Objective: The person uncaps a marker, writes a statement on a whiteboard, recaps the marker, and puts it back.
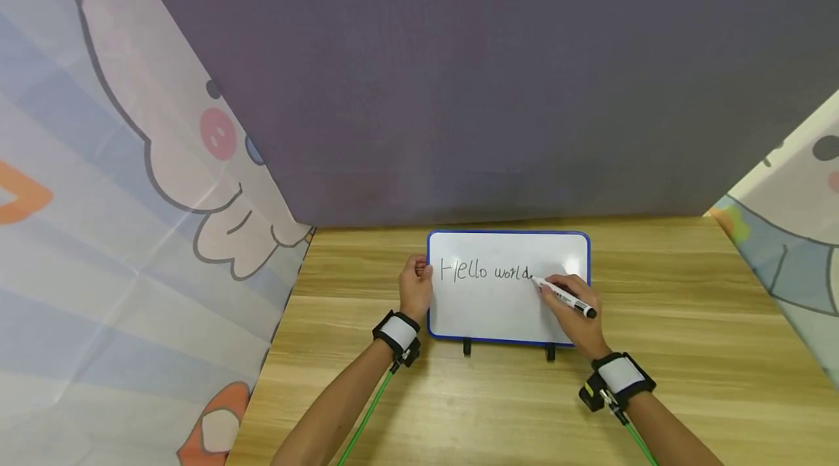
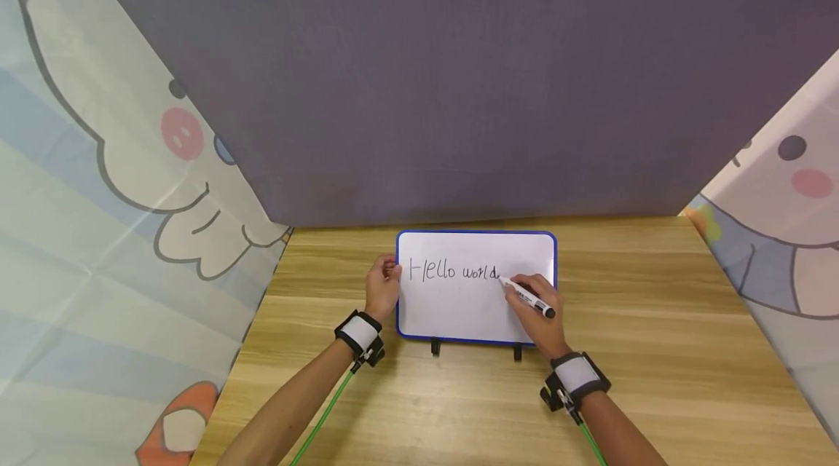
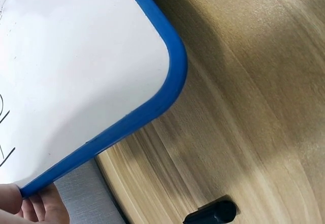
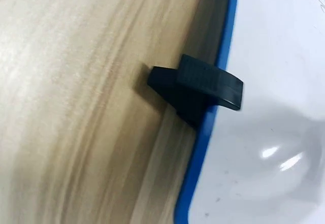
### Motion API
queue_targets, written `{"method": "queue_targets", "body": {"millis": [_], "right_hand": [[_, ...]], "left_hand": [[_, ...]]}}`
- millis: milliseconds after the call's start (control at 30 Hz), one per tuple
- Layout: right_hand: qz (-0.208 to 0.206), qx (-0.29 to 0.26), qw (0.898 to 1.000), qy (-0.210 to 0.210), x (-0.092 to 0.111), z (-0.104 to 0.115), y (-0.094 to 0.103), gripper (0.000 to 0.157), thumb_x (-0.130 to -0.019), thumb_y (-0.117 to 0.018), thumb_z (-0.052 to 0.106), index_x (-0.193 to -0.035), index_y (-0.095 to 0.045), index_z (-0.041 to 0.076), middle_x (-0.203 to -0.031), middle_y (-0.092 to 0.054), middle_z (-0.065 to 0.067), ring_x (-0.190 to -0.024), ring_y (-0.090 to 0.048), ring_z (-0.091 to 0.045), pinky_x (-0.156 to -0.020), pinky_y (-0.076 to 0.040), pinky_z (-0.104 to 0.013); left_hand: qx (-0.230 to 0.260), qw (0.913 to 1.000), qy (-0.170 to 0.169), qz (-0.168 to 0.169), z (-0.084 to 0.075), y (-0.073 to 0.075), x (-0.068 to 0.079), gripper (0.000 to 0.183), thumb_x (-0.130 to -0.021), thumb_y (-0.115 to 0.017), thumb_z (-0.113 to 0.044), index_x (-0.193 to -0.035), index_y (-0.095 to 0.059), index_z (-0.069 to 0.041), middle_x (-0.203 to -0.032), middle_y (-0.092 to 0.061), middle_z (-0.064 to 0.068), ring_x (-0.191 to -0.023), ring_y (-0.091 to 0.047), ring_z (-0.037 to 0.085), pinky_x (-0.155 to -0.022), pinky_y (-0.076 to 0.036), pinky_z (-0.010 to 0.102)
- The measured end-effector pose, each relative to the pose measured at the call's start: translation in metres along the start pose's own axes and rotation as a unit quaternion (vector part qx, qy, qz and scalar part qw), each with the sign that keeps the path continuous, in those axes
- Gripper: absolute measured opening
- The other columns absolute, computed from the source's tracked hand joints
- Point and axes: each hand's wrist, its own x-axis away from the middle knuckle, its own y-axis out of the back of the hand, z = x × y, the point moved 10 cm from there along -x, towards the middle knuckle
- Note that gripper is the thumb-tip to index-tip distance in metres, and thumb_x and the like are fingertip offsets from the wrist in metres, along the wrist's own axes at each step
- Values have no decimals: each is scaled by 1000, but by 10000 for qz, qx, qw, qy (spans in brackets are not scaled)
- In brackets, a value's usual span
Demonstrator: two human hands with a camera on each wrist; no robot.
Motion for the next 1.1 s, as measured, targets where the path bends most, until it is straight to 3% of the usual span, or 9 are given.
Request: {"method": "queue_targets", "body": {"millis": [600,1100], "right_hand": [[-186,-262,9992,-223,-8,-9,8,15,-74,-68,-10,-89,-68,-9,-81,-64,-20,-73,-57,-4,-65,-44,-8],[-202,-54,9997,-156,-6,-9,7,15,-73,-69,-10,-88,-67,-9,-80,-64,-18,-73,-57,-2,-67,-43,-7]], "left_hand": [[-30,10000,10,32,1,-1,-1,17,-90,-54,0,-106,-59,3,-93,-60,15,-82,-54,20,-70,-45,24],[-86,9999,-85,38,-2,-1,-1,17,-90,-53,1,-105,-60,3,-92,-60,16,-81,-54,20,-71,-44,24]]}}
